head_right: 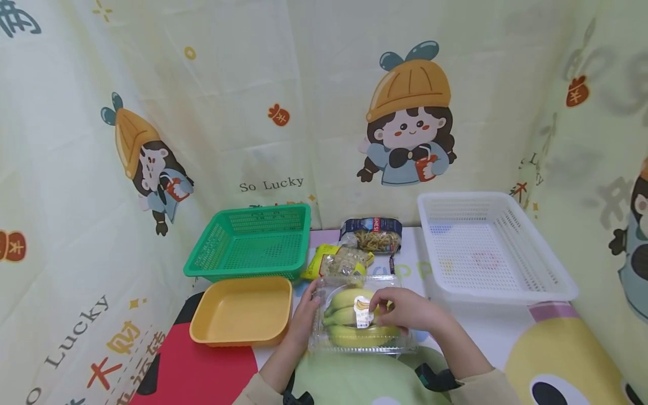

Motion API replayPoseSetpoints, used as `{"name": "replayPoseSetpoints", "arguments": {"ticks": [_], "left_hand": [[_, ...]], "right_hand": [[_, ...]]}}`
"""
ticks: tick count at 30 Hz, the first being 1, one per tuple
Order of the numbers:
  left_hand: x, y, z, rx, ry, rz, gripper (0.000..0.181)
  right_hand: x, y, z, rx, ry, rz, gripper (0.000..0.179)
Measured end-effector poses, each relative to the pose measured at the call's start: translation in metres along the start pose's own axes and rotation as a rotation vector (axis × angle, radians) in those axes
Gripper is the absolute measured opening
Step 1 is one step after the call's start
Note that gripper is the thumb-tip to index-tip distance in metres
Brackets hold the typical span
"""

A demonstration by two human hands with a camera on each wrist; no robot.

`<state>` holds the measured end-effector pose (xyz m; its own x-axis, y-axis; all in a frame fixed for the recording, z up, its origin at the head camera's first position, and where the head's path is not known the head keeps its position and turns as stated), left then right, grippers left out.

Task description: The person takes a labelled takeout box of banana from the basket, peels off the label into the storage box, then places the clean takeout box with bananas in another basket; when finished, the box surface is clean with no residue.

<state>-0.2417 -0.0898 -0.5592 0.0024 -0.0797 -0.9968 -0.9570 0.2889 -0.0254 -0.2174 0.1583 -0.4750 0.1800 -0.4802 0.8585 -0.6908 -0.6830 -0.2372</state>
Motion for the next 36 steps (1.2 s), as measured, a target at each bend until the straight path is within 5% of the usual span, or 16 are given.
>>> {"name": "replayPoseSetpoints", "arguments": {"ticks": [14,36], "left_hand": [[-0.001,0.001,0.0,0.014,-0.014,0.02,0.055],[0.0,0.002,-0.001,0.009,0.0,-0.012,0.056]], "right_hand": [[0.004,0.01,0.004,-0.055,-0.148,0.028,0.012],[0.005,0.017,0.005,-0.039,-0.167,0.024,0.006]]}}
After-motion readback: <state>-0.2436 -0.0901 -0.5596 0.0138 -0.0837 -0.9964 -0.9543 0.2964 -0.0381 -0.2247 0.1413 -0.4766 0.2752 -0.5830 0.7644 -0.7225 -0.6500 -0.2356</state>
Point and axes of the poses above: each hand's wrist, its own y-axis towards the middle knuckle, its own z-axis out of the palm, x = y × z, the point moved 5 cm from there along y, towards the middle knuckle, and after that the axes turned 9 degrees about x, right-handed, at the moved point
